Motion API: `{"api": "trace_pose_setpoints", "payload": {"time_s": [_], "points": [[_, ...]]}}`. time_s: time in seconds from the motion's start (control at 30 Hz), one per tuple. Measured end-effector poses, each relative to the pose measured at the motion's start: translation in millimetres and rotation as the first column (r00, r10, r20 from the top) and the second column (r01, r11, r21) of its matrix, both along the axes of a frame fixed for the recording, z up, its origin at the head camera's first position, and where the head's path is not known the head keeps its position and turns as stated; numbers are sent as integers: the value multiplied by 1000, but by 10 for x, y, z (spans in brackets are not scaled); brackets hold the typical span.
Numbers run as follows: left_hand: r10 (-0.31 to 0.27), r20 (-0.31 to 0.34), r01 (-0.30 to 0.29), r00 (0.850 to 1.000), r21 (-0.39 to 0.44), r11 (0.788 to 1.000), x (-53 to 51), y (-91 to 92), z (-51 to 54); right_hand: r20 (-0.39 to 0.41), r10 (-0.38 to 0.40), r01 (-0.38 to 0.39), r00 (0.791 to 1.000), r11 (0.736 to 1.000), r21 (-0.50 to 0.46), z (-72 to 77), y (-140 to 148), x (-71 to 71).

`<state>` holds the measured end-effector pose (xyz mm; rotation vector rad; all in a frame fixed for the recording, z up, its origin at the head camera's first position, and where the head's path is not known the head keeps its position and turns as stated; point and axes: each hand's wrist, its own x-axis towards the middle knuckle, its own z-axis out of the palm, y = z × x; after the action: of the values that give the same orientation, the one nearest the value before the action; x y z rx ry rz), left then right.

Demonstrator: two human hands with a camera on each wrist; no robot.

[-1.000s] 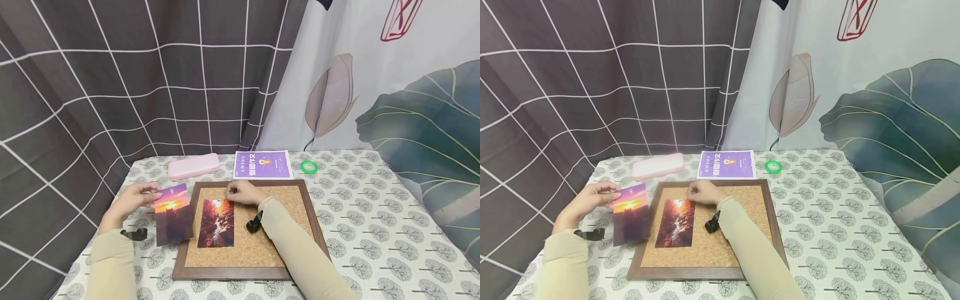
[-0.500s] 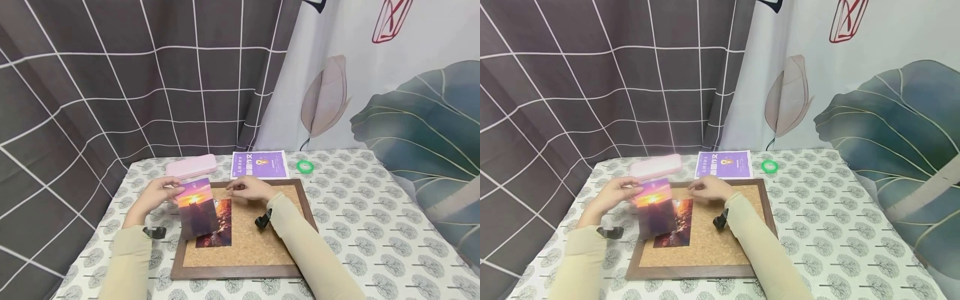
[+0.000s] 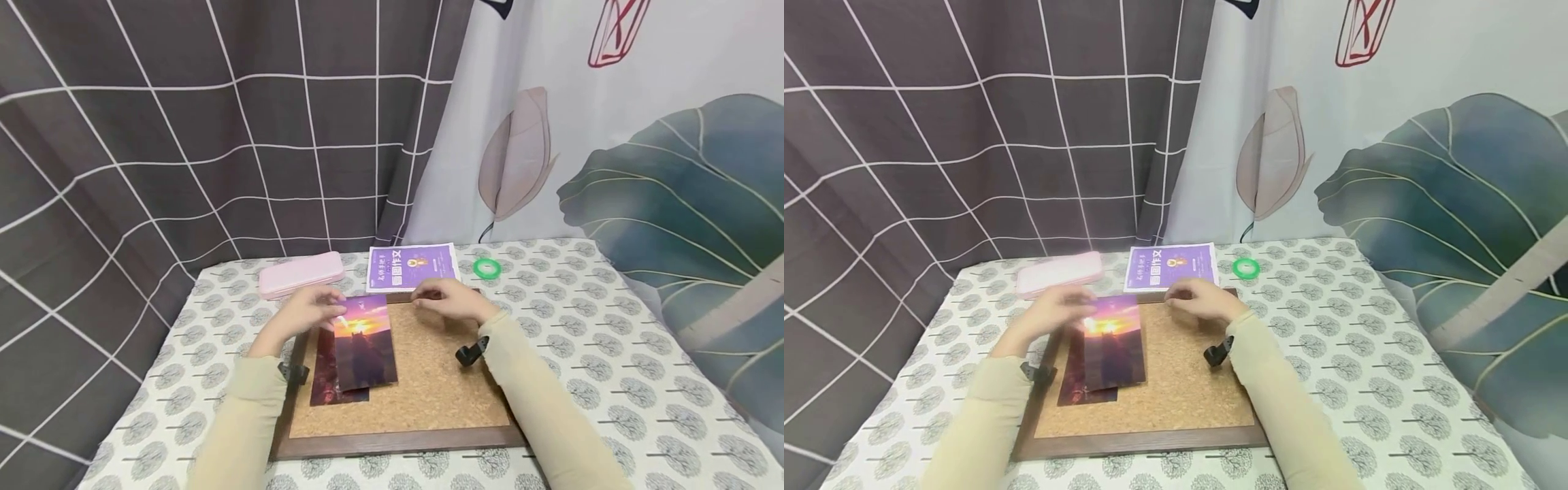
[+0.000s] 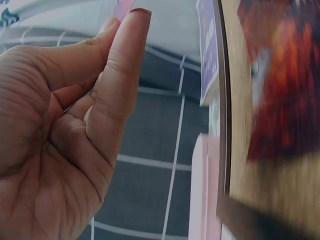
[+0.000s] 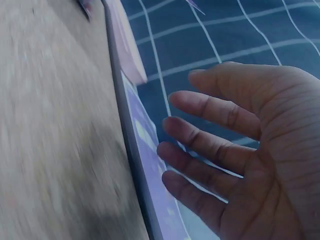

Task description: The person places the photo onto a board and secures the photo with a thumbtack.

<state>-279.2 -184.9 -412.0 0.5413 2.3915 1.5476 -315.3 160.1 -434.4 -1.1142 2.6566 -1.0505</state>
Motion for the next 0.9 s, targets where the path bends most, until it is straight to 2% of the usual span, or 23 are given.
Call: {"api": "trace_pose_setpoints", "payload": {"time_s": [0.13,0.27,0.4,0.53,0.7,0.8,0.9], "points": [[-28,10,28,1000,-3,1000,-44,208,-22,-6,-93,93,996,994,-53,41,269,8],[-57,13,57,998,-7,998,-63,452,-9,-17,-217,214,976,973,-89,41,585,-5],[-67,10,67,998,11,998,-65,710,2,-30,-366,362,930,928,-92,-27,911,-5],[-41,-23,41,999,-9,999,-72,915,-42,5,-497,495,868,863,-97,-162,1173,13],[-32,-82,25,996,-91,996,-80,1021,-198,45,-570,571,821,813,-114,-347,1340,32],[-50,-121,33,991,-137,990,-81,1034,-290,33,-604,603,796,788,-121,-459,1400,21],[-52,-144,30,988,-146,989,-91,1038,-347,22,-636,633,772,763,-130,-561,1452,6]]}}
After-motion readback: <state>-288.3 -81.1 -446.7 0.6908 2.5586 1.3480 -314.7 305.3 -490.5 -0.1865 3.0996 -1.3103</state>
